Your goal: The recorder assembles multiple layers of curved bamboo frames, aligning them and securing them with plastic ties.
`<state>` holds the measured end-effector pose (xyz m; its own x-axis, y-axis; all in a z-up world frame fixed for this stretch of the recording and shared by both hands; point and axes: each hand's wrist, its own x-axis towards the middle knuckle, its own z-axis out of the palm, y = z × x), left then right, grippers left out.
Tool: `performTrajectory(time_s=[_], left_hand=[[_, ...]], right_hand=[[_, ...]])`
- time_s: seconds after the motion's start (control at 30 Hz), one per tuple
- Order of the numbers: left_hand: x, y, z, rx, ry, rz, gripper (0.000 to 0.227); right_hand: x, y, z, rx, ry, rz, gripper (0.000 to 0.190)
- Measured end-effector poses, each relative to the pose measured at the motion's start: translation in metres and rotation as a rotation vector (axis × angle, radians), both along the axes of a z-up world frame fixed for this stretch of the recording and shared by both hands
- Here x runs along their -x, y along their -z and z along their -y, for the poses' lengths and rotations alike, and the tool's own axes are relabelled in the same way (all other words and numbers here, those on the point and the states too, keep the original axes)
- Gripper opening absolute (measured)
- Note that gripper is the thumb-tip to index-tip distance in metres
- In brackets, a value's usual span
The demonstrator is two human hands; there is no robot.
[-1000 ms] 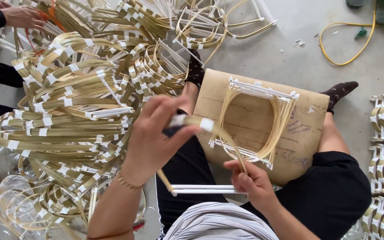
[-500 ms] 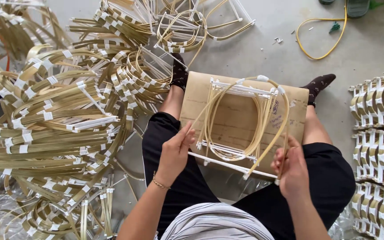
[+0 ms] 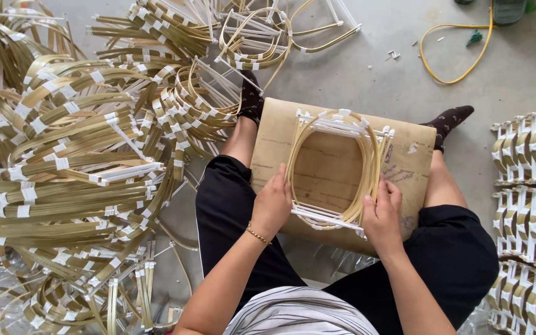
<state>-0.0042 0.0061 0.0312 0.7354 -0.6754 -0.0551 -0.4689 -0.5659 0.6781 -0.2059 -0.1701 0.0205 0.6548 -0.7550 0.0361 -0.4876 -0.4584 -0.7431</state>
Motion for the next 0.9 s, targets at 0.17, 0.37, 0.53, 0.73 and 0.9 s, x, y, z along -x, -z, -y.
performTrajectory(time_s=[0.17, 0.37, 0.53, 0.73, 0.9], left_hand=[[-0.009, -0.016, -0.005, -0.010, -0.031, -0.027, 0.054], [-0.129, -0.036, -0.081, -0.054, -0.238, 0.385, 0.061], [-0.243, -0.080, -0.162, -0.459, -0.468, 1.040, 0.062], [-0.268, -0.148, -0.230, -0.570, -0.637, 0.451, 0.026], [-0.286, -0.119, -0.229, -0.514, -0.462, 0.541, 0.027]], right_hand=[[0.013, 0.002, 0.010, 0.031, -0.055, -0.042, 0.057], [0.039, -0.021, 0.022, -0.054, -0.021, 0.031, 0.066], [0.083, 0.029, 0.048, -0.026, 0.065, 0.121, 0.062], [0.118, 0.087, 0.073, -0.123, 0.062, 0.245, 0.054], [0.105, 0.087, 0.066, -0.177, 0.044, 0.294, 0.046]])
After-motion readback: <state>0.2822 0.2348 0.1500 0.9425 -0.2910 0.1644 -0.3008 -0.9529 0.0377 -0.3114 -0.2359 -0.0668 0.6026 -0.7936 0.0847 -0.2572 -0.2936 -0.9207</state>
